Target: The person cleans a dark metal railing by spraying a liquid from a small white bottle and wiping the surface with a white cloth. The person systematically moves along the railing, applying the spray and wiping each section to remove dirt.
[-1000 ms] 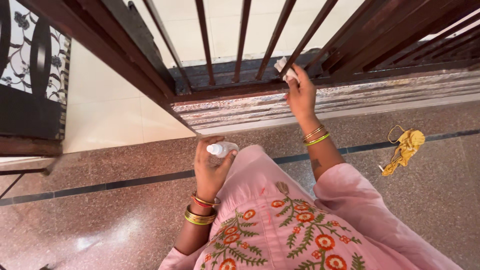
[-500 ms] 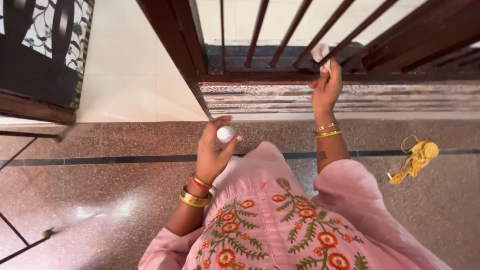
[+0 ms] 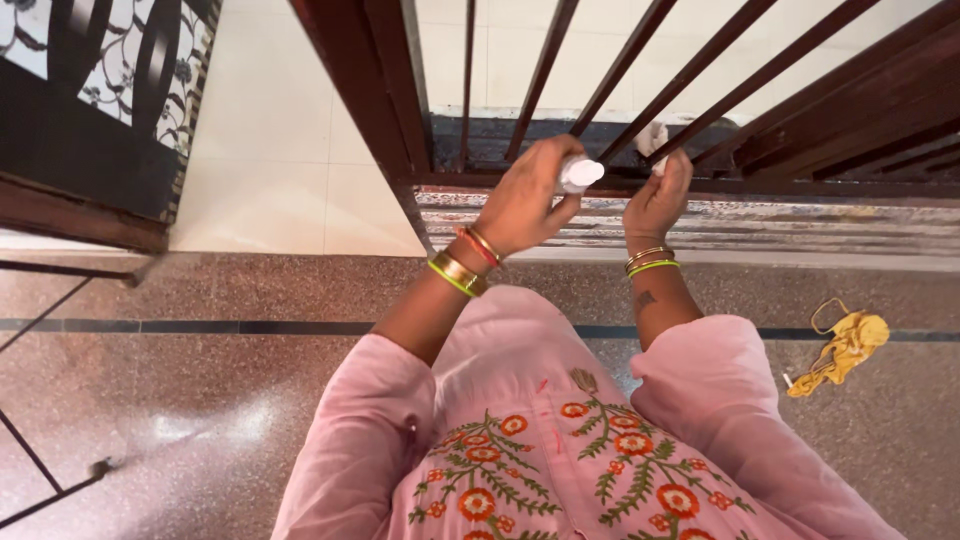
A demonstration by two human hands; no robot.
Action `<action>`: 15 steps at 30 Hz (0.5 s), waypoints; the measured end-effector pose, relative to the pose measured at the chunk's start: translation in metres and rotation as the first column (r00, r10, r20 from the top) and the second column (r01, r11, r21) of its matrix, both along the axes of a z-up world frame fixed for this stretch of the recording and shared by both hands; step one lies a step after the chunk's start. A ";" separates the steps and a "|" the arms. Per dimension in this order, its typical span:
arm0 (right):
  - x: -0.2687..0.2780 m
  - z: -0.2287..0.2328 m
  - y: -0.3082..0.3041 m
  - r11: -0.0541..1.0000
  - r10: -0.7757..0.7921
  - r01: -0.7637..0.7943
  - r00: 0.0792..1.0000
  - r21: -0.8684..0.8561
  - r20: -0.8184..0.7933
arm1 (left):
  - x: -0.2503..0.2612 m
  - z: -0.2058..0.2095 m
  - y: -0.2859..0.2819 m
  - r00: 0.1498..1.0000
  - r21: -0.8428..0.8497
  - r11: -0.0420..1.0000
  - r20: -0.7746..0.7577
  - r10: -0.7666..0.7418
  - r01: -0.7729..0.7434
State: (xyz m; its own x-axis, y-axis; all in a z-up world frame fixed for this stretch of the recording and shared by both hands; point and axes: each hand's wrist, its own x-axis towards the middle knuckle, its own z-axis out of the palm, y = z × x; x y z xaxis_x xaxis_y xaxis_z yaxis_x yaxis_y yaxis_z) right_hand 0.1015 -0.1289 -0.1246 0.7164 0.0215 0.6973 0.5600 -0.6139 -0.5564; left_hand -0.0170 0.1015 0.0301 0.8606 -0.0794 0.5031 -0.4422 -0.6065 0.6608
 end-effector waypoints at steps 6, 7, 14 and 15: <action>0.008 -0.009 -0.007 0.997 -0.042 0.039 0.998 -0.061 -0.046 | 0.035 -0.010 -0.001 0.990 0.003 1.000 0.136 0.022 -0.023; 0.010 -0.009 -0.008 0.998 -0.046 0.041 0.994 -0.055 -0.095 | 0.037 -0.016 -0.005 0.989 -0.043 0.998 0.140 0.055 -0.050; 0.016 -0.014 -0.017 0.988 -0.070 0.063 0.996 -0.140 -0.048 | 0.062 -0.055 -0.022 0.900 -0.162 0.974 0.382 0.209 -0.158; 0.021 -0.014 -0.017 0.985 -0.078 0.070 0.996 -0.155 -0.046 | 0.066 -0.059 -0.024 0.887 -0.175 0.974 0.413 0.208 -0.147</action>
